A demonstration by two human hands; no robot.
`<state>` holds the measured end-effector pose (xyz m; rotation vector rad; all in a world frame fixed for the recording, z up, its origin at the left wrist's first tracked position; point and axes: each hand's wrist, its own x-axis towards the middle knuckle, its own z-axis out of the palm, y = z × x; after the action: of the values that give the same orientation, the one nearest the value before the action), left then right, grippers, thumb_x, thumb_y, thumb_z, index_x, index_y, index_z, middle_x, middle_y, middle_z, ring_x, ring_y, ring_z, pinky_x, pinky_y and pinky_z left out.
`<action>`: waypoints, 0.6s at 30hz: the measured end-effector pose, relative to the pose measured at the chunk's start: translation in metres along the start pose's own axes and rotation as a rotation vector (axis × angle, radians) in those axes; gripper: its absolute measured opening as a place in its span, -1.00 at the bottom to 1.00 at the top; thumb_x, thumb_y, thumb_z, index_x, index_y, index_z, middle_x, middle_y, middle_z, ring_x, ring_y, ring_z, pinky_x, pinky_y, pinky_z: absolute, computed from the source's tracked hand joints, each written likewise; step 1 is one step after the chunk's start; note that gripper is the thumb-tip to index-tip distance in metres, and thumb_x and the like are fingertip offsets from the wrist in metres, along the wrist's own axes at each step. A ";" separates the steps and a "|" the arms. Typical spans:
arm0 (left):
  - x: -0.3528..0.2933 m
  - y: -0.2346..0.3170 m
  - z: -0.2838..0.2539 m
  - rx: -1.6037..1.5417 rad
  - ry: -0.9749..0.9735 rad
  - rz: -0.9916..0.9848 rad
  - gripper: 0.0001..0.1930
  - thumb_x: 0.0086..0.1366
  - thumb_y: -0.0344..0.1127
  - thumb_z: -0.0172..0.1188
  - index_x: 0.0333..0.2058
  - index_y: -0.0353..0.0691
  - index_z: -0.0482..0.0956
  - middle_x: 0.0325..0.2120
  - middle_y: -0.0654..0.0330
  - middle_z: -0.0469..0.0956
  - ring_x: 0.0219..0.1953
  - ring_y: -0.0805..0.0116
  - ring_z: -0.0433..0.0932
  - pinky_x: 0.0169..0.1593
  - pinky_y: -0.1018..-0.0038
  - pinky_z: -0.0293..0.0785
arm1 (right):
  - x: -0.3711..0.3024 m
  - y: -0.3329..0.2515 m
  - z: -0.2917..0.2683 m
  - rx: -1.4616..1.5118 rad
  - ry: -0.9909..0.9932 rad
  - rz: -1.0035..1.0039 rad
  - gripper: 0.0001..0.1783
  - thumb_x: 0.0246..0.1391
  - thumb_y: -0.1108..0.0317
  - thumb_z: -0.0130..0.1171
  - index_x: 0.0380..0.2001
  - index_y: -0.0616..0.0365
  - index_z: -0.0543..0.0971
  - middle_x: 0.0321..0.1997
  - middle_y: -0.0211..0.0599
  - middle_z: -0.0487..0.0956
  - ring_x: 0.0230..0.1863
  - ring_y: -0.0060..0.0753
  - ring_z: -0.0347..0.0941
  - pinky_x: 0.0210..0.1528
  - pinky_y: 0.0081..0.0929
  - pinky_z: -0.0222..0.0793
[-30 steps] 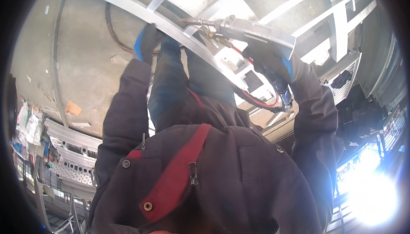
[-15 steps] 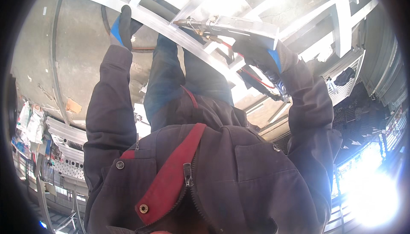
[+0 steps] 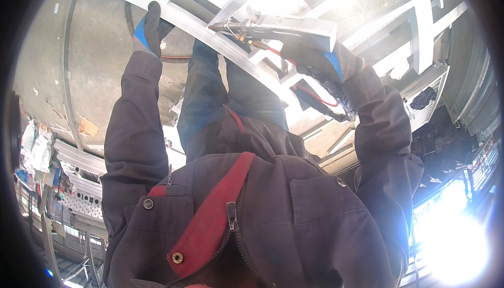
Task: The person welds a rectangular metal frame using a handheld welding torch. They repeatedly weld along the joints, flip the frame to access different sides, and reposition it on the floor between welds.
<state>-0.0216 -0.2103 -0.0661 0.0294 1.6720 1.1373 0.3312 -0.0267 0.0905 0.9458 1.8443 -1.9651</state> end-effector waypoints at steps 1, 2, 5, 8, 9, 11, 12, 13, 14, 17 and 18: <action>0.001 -0.001 -0.001 0.000 0.001 0.002 -0.17 0.39 0.26 0.24 0.25 -0.47 0.44 -0.05 0.15 0.56 -0.05 0.36 0.54 0.11 0.39 0.52 | 0.000 0.000 0.000 0.025 -0.010 0.021 -0.77 0.25 0.53 0.17 -0.05 0.15 0.65 -0.30 -0.36 0.57 -0.39 -0.48 0.45 -0.38 -0.52 0.40; 0.001 -0.001 -0.001 -0.005 0.000 -0.002 -0.17 0.38 0.27 0.24 0.25 -0.47 0.44 -0.05 0.14 0.55 -0.05 0.36 0.54 0.11 0.39 0.52 | 0.000 0.000 -0.001 0.050 -0.035 0.053 -0.78 0.26 0.51 0.17 -0.05 0.16 0.65 -0.31 -0.36 0.56 -0.39 -0.49 0.45 -0.38 -0.53 0.40; 0.003 -0.002 -0.002 -0.012 0.002 0.002 -0.15 0.37 0.28 0.26 0.25 -0.47 0.44 -0.04 0.13 0.55 -0.04 0.35 0.53 0.13 0.38 0.52 | 0.000 0.001 -0.002 0.001 -0.046 0.037 -0.79 0.30 0.48 0.14 -0.05 0.16 0.65 -0.32 -0.38 0.56 -0.40 -0.52 0.45 -0.38 -0.54 0.39; 0.003 -0.002 -0.001 -0.009 0.001 0.006 -0.13 0.36 0.29 0.27 0.25 -0.48 0.43 -0.03 0.12 0.54 -0.05 0.35 0.53 0.13 0.37 0.52 | 0.002 0.006 -0.001 0.013 -0.024 0.052 -0.80 0.32 0.46 0.12 -0.07 0.17 0.65 -0.33 -0.39 0.56 -0.40 -0.54 0.45 -0.38 -0.55 0.39; 0.002 -0.002 -0.001 -0.009 0.001 0.007 -0.13 0.35 0.29 0.27 0.25 -0.49 0.43 -0.03 0.11 0.54 -0.05 0.34 0.53 0.13 0.37 0.52 | 0.002 0.007 -0.001 0.034 -0.020 0.069 -0.80 0.32 0.41 0.15 -0.06 0.18 0.65 -0.33 -0.38 0.58 -0.41 -0.55 0.46 -0.38 -0.55 0.40; 0.002 -0.001 -0.001 -0.012 0.000 0.007 -0.13 0.35 0.29 0.27 0.25 -0.49 0.43 -0.03 0.11 0.54 -0.05 0.34 0.53 0.13 0.37 0.52 | 0.004 0.009 -0.002 0.071 -0.012 0.100 -0.73 0.32 0.27 0.24 -0.05 0.23 0.65 -0.31 -0.36 0.64 -0.42 -0.57 0.51 -0.39 -0.57 0.45; 0.001 -0.001 -0.001 -0.015 -0.001 0.006 -0.12 0.35 0.29 0.28 0.25 -0.49 0.43 -0.02 0.10 0.54 -0.05 0.34 0.53 0.13 0.37 0.52 | 0.004 0.009 -0.002 0.089 -0.009 0.115 -0.65 0.32 0.18 0.30 -0.04 0.27 0.66 -0.30 -0.34 0.68 -0.42 -0.58 0.54 -0.39 -0.57 0.48; 0.001 -0.001 -0.001 -0.020 -0.010 0.016 -0.12 0.34 0.29 0.28 0.25 -0.49 0.42 -0.02 0.10 0.54 -0.05 0.33 0.53 0.13 0.37 0.52 | 0.004 0.008 -0.003 0.147 -0.014 0.157 -0.65 0.32 0.18 0.30 -0.05 0.26 0.66 -0.31 -0.35 0.67 -0.43 -0.58 0.54 -0.39 -0.57 0.48; 0.001 -0.001 -0.001 -0.022 -0.005 0.004 -0.12 0.34 0.30 0.28 0.25 -0.49 0.42 -0.03 0.10 0.54 -0.06 0.33 0.53 0.13 0.36 0.52 | 0.005 0.007 -0.003 0.205 -0.018 0.200 -0.65 0.32 0.17 0.30 -0.05 0.26 0.66 -0.33 -0.36 0.67 -0.43 -0.58 0.54 -0.40 -0.57 0.47; 0.002 0.000 -0.001 -0.031 -0.008 0.000 -0.12 0.34 0.30 0.28 0.25 -0.49 0.43 -0.04 0.11 0.55 -0.06 0.33 0.54 0.12 0.36 0.52 | 0.005 0.001 -0.004 0.108 -0.013 0.139 -0.67 0.32 0.17 0.29 -0.07 0.24 0.67 -0.37 -0.37 0.65 -0.45 -0.57 0.53 -0.41 -0.56 0.46; 0.002 0.000 -0.001 -0.033 -0.008 0.000 -0.12 0.34 0.30 0.28 0.25 -0.48 0.43 -0.05 0.12 0.55 -0.07 0.33 0.54 0.12 0.37 0.52 | 0.005 -0.001 -0.004 0.031 -0.007 0.088 -0.67 0.31 0.18 0.29 -0.07 0.23 0.67 -0.39 -0.36 0.64 -0.45 -0.57 0.53 -0.42 -0.55 0.46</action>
<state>-0.0233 -0.2099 -0.0682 0.0124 1.6457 1.1632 0.3276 -0.0216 0.0882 1.0102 1.7431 -1.9469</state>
